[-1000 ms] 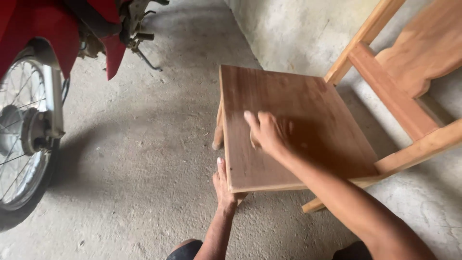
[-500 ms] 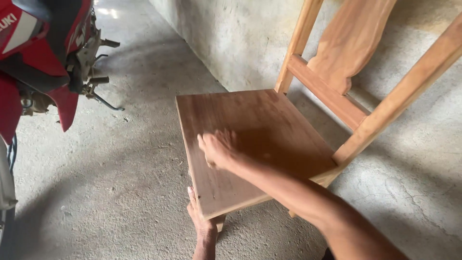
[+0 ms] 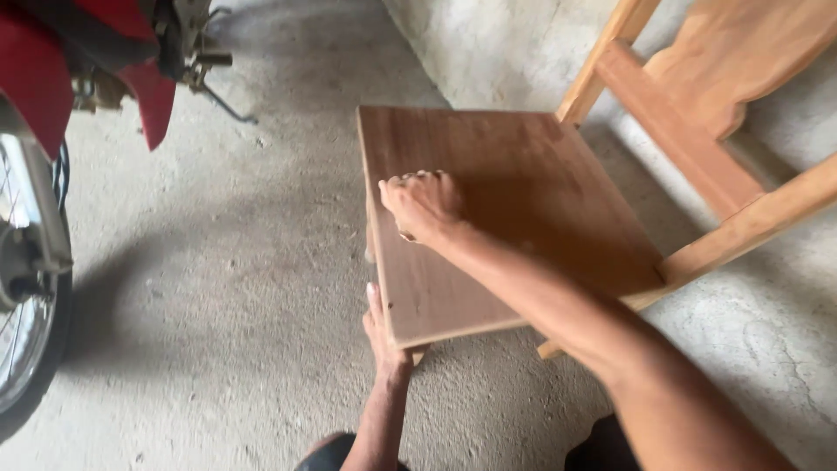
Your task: The person sands the wooden seat and legs of a chair using sandpaper.
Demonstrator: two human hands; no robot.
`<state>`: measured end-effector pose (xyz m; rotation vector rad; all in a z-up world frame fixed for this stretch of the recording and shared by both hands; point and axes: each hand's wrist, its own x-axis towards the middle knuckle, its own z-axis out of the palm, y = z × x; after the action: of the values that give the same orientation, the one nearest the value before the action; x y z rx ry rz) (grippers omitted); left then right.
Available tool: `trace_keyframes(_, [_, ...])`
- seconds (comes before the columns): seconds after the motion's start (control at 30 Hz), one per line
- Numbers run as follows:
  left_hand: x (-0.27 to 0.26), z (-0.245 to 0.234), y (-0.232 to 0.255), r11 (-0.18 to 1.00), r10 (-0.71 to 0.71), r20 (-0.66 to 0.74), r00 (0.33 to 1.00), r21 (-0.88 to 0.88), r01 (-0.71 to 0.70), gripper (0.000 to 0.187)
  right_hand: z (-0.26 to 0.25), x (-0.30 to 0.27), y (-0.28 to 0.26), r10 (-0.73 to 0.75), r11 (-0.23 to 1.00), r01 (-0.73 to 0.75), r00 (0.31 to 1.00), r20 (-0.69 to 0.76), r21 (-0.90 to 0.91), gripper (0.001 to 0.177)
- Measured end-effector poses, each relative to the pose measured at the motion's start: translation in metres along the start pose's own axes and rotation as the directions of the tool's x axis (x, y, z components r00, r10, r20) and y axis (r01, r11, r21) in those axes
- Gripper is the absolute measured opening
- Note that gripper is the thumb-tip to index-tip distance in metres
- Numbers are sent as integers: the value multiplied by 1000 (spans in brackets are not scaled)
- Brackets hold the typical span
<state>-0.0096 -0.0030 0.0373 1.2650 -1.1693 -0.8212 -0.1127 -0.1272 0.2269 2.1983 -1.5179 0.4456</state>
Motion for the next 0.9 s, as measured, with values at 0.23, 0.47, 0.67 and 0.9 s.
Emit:
trace_keyframes(0.23, [7, -2, 41, 758, -455, 205, 867, -421, 498, 81, -32, -65, -6, -157, 943, 196, 974, -161, 267, 50])
trace_keyframes(0.47, [11, -8, 55, 744, -456, 205, 866, -446, 497, 75, -1, 30, 12, 50, 995, -51, 999, 9, 82, 53])
trace_keyframes(0.67, [10, -4, 47, 793, -431, 210, 878, -377, 479, 82, -29, -66, -22, -143, 980, 175, 949, -282, 90, 45])
trace_keyframes(0.9, [10, -4, 46, 795, -413, 198, 889, -397, 458, 80, 0, -6, 5, -136, 957, 154, 987, -86, 247, 42])
